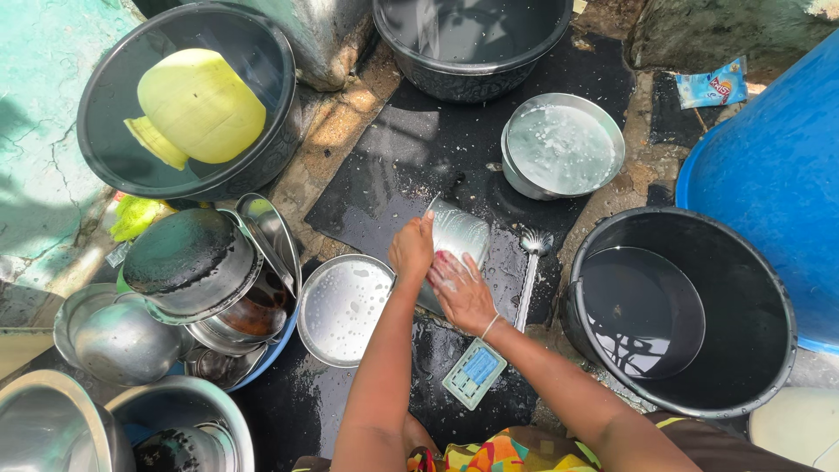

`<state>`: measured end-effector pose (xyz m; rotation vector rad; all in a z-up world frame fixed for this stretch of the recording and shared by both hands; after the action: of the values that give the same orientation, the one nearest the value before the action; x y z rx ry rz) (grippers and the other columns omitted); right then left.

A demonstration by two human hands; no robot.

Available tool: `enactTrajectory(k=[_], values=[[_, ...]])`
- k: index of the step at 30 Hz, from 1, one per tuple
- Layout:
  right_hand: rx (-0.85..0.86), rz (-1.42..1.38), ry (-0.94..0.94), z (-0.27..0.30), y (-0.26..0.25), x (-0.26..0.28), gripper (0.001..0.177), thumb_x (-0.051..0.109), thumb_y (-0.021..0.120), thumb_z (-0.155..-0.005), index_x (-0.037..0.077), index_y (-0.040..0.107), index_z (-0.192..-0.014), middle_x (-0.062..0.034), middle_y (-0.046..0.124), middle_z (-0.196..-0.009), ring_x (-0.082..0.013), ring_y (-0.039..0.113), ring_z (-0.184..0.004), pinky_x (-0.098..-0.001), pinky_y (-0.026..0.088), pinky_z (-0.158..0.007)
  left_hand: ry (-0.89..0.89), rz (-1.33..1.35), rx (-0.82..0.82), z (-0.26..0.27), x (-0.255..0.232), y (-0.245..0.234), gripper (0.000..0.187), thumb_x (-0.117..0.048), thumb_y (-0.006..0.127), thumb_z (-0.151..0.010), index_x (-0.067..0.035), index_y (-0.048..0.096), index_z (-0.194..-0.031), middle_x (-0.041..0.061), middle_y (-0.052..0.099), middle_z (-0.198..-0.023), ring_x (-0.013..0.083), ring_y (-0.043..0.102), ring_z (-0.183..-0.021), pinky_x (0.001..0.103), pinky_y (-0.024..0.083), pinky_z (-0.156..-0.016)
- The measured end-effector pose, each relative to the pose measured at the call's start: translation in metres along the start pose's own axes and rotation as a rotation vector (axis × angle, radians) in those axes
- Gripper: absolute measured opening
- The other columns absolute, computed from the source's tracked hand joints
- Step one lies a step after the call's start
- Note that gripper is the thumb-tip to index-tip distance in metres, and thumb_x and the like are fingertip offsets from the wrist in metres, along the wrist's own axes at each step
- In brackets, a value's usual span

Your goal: The person washes various metal pots, lids, and a pressure cooker by hand using a sponge and soapy water, scrubbing the inside and outside of each item before placing them in a basin.

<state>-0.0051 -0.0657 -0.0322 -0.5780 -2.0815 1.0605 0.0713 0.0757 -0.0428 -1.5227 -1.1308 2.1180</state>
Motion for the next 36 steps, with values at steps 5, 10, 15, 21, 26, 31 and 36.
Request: enactTrajectory(k=[5, 10, 15, 21, 26, 31, 36], values=[[-0.074, -0.200, 0.332, -0.028, 0.008, -0.069, 0.036, 0.026, 0.053, -0.102, 0.015, 0.068, -0.132, -0.0161, 0.055, -0.147, -0.0359, 0.048, -0.138, -0.0481, 0.030, -0.118, -0.064, -0.106, -0.053, 0.010, -0.005, -0.009, 0.070, -0.064, 0.033, -0.101, -0.011, 0.076, -0.087, 0.024, 0.073, -0.088, 0.0466, 0.069, -0.089, 0.057, 0.052, -0.079], [0.263, -0.235, 0.677, -0.087, 0.045, -0.150, 0.042, 0.035, 0.041, -0.109, 0.013, 0.070, -0.131, -0.0149, 0.068, -0.133, -0.0332, 0.057, -0.130, -0.0425, 0.044, -0.113, -0.101, -0.087, -0.003, 0.007, 0.000, -0.006, 0.071, -0.065, 0.032, -0.101, -0.010, 0.076, -0.090, 0.024, 0.074, -0.090, 0.0469, 0.069, -0.092, 0.057, 0.052, -0.082], [-0.042, 0.023, 0.062, -0.056, 0.000, -0.024, 0.050, 0.027, 0.045, -0.104, -0.001, 0.055, -0.144, -0.0238, 0.053, -0.150, -0.0371, 0.046, -0.139, -0.0483, 0.030, -0.119, -0.107, 0.002, 0.083, -0.009, 0.014, 0.006, 0.072, -0.066, 0.030, -0.099, -0.012, 0.077, -0.099, 0.025, 0.073, -0.100, 0.0483, 0.065, -0.101, 0.057, 0.049, -0.088], [0.125, -0.083, -0.203, -0.039, -0.006, -0.018, 0.042, 0.021, 0.049, -0.100, 0.012, 0.062, -0.138, -0.0134, 0.056, -0.150, -0.0317, 0.047, -0.145, -0.0499, 0.028, -0.125, -0.150, 0.016, 0.072, -0.006, 0.022, 0.009, 0.074, -0.065, 0.029, -0.101, -0.010, 0.078, -0.104, 0.026, 0.072, -0.105, 0.0482, 0.064, -0.106, 0.056, 0.048, -0.095], [0.386, -0.413, 0.627, -0.099, 0.043, -0.147, 0.049, 0.045, 0.039, -0.107, 0.018, 0.067, -0.137, -0.0140, 0.061, -0.143, -0.0337, 0.056, -0.133, -0.0397, 0.041, -0.113, -0.197, 0.026, 0.088, 0.000, 0.017, 0.004, 0.073, -0.065, 0.030, -0.097, -0.012, 0.079, -0.105, 0.024, 0.074, -0.104, 0.0460, 0.066, -0.105, 0.054, 0.049, -0.095], [0.343, -0.303, 0.506, -0.090, 0.043, -0.108, 0.052, 0.044, 0.037, -0.103, 0.017, 0.053, -0.145, -0.0083, 0.051, -0.156, -0.0328, 0.052, -0.135, -0.0423, 0.040, -0.110, -0.151, 0.007, 0.077, -0.003, 0.016, 0.003, 0.078, -0.065, 0.025, -0.099, -0.009, 0.078, -0.106, 0.026, 0.072, -0.104, 0.0485, 0.065, -0.105, 0.056, 0.048, -0.095], [0.144, 0.026, -0.182, -0.030, -0.001, -0.001, 0.049, 0.029, 0.047, -0.098, 0.009, 0.054, -0.142, -0.0213, 0.049, -0.155, -0.0327, 0.043, -0.146, -0.0487, 0.023, -0.124, -0.187, 0.029, 0.126, -0.005, 0.018, 0.006, 0.098, -0.067, 0.008, -0.103, 0.000, 0.079, -0.094, 0.030, 0.072, -0.099, 0.0487, 0.065, -0.105, 0.057, 0.046, -0.098]])
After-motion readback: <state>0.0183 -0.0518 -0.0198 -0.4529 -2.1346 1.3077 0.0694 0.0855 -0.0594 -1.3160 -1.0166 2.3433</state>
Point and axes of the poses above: each hand's wrist, its own z-axis away from the middle knuckle, its own y-axis out of the palm, x = y × z, the point moved 8 cm from there along -z, towards the middle knuckle
